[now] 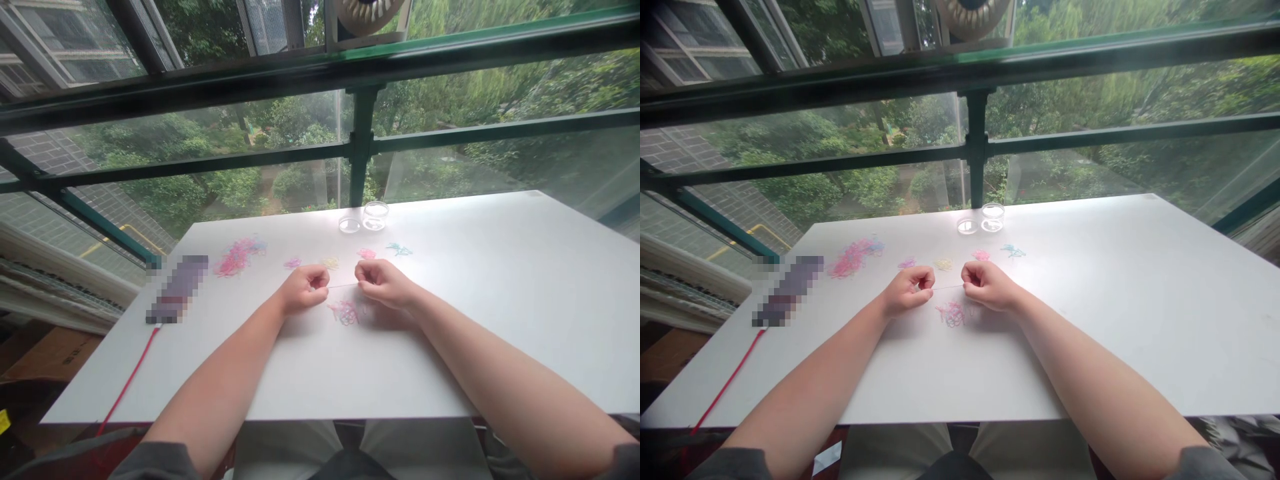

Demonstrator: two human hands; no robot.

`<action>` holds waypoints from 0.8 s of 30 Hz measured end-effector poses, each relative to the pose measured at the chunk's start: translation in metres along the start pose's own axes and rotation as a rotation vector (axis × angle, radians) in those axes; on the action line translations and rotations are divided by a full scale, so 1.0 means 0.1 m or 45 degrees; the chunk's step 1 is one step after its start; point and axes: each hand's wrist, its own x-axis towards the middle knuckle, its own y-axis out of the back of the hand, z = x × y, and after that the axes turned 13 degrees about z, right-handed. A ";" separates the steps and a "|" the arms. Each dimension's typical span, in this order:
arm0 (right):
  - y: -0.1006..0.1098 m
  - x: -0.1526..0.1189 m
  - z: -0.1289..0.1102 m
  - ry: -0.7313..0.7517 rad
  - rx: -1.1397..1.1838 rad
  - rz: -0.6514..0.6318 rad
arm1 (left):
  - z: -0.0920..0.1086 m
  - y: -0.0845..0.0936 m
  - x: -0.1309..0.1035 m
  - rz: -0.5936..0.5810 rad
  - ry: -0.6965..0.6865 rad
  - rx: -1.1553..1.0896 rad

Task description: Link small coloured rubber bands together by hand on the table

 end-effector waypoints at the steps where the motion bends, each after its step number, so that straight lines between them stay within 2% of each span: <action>1: 0.00 0.00 0.01 0.003 -0.001 0.002 | -0.01 0.01 0.00 0.019 0.000 0.003; 12: 0.04 0.03 0.04 0.025 -0.014 0.067 | -0.04 0.09 0.01 0.062 0.020 -0.014; 20: 0.06 0.03 0.05 0.051 -0.014 0.086 | -0.08 0.15 0.01 0.024 0.067 -0.052; 24: 0.01 0.02 0.03 0.027 -0.018 0.062 | -0.06 0.09 0.00 -0.027 0.109 -0.075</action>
